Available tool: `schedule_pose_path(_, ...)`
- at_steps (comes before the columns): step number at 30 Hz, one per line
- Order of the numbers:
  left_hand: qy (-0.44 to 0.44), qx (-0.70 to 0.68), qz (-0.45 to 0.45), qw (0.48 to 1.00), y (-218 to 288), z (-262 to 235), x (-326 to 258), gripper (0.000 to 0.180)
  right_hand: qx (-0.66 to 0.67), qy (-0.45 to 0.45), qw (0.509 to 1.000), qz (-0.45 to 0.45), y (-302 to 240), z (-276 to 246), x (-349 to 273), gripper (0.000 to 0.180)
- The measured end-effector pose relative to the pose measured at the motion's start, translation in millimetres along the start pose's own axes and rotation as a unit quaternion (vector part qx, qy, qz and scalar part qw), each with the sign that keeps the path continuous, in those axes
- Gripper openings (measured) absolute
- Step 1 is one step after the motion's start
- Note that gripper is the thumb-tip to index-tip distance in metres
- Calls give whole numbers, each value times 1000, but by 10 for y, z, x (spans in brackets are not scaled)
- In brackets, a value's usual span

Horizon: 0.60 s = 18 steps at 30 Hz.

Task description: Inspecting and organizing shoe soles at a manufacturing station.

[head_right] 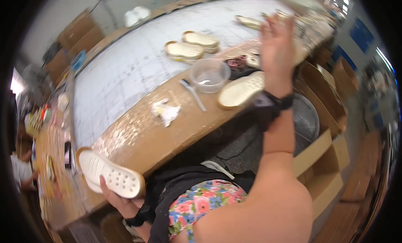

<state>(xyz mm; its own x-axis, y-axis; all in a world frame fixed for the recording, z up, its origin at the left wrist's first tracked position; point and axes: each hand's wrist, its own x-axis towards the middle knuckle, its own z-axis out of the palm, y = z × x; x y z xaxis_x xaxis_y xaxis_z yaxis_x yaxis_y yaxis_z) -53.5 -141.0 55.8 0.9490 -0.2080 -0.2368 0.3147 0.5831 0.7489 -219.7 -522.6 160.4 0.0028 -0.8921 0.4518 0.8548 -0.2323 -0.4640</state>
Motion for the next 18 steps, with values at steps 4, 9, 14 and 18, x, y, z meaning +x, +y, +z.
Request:
schedule_pose_path(4,21,20,136,990,52,-348,228,44,-69,-52,991,99,531,152,-480,36)
schedule_pose_path(9,172,55,253,950,343,-815,489,51,-87,-177,946,257,1332,354,-1298,30)
schedule_pose_path(14,202,76,294,931,356,-1171,735,51,-126,-205,893,380,2135,545,-1708,30)
schedule_pose_path(18,157,155,280,934,114,-1210,1068,48,-342,-201,888,233,3372,314,-1491,33)
